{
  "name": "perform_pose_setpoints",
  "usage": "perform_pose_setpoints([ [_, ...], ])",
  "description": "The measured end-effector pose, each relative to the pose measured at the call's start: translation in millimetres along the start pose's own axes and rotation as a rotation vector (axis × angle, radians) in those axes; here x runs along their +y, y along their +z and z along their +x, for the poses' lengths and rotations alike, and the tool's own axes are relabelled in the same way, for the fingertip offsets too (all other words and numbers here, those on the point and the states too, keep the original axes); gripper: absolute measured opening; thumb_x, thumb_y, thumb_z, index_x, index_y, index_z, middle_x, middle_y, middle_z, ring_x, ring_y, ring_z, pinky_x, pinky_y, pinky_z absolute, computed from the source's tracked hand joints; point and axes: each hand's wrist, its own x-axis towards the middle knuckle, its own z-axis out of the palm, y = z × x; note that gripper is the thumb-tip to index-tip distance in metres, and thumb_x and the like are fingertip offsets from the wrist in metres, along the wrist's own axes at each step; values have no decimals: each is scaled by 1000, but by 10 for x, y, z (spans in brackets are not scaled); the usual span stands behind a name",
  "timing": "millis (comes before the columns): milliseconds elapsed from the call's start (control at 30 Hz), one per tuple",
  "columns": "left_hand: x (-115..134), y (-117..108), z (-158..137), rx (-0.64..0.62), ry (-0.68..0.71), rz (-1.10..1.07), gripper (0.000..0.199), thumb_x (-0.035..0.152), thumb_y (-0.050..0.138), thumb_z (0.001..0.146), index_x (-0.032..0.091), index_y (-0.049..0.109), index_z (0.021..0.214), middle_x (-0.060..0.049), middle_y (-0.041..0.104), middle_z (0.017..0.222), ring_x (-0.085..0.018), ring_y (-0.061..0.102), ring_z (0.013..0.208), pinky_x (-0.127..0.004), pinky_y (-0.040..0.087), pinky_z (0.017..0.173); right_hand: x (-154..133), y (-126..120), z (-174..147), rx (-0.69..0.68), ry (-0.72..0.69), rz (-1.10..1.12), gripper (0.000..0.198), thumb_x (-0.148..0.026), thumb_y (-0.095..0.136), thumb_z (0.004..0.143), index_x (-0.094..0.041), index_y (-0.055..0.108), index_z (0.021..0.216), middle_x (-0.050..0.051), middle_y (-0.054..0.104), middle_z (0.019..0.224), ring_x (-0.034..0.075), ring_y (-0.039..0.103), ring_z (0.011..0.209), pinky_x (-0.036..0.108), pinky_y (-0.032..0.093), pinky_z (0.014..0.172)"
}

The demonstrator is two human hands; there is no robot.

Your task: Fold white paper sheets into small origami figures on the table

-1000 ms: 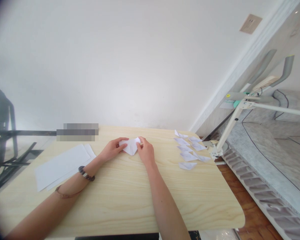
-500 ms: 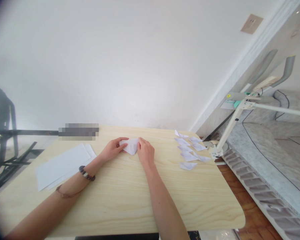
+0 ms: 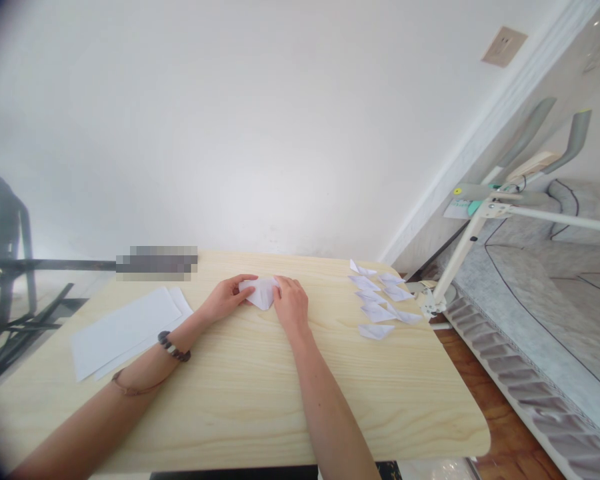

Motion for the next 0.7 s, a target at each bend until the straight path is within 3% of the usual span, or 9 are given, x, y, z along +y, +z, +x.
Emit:
perform_pose_setpoints([
  [367, 83, -2, -26, -45, 38, -38, 42, 39, 43, 75, 14, 51, 108, -4, 62, 81, -13, 55, 61, -23, 43, 57, 58, 31, 18, 60, 89, 171, 27, -20, 40, 76, -18, 56, 96, 4, 57, 85, 13, 50, 68, 26, 41, 68],
  [700, 121, 1, -44, 6, 71, 197, 37, 37, 39, 77, 18, 54, 106, -2, 61, 80, -11, 47, 55, -23, 39, 55, 53, 20, 13, -14, 150, 170, 23, -17, 40, 74, -19, 57, 89, 3, 56, 85, 10, 51, 61, 26, 42, 67],
])
